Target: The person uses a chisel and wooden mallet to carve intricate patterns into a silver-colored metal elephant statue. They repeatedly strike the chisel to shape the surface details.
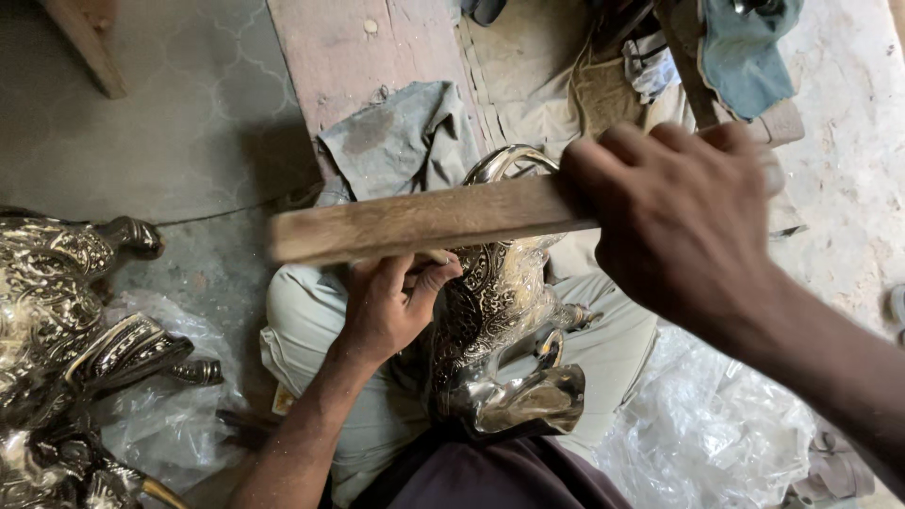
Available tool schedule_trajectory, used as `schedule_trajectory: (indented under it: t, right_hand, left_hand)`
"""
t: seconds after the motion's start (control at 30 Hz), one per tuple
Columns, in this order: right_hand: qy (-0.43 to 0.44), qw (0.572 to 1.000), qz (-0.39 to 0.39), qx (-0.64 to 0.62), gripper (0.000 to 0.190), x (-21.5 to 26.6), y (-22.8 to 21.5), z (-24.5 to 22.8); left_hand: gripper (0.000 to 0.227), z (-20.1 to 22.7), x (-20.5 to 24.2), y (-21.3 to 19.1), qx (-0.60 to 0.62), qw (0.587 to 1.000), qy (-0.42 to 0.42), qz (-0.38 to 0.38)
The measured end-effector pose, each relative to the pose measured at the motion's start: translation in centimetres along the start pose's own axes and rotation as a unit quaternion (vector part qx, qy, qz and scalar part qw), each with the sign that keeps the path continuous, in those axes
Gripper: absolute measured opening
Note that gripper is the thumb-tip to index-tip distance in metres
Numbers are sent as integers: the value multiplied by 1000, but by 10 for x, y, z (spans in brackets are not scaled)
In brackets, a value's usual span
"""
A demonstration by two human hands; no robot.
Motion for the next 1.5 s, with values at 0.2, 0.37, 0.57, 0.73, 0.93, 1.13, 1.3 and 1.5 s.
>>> schedule_trajectory:
  t: [0.2, 0.37, 0.57, 0.73, 0.93, 1.13, 1.3, 1.5]
  right_hand:
    - [-18, 996, 46, 73, 25, 0, -15, -10]
    - [-14, 994, 19, 110, 6, 1, -13, -11]
    - [35, 999, 13, 30, 12, 3, -13, -8]
    - [42, 991, 75, -103, 25, 5, -15, -12]
    - [58, 987, 99, -114, 28, 12, -14, -18]
    - [50, 982, 122, -133, 33, 15, -20, -27]
    - [76, 988, 73, -109, 26, 22, -18, -31]
    - [109, 991, 67, -40, 21, 28, -26, -45]
  left_hand:
    - [15, 4, -1, -3, -23, 1000, 6, -4]
    - [14, 6, -4, -3, -40, 999, 33, -9]
    - [18, 5, -6, -5, -55, 998, 27, -29]
    - [17, 5, -5, -6, -50, 997, 30, -40]
    - [22, 7, -6, -7, -63, 996, 45, -44]
    - [27, 7, -8, -8, -46, 995, 68, -56]
    - [26, 6, -8, -8, -43, 993, 94, -51]
    - [31, -3, -9, -4, -64, 991, 96, -67]
Point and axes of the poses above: each hand's wrist, its own x-axis away from the middle knuckle, its own y-axis out of the palm, z = x × y, the point moved 5 cm from there along -x, towards the middle knuckle, and after that the axes turned 7 degrees about -y, right-handed, at the moved point
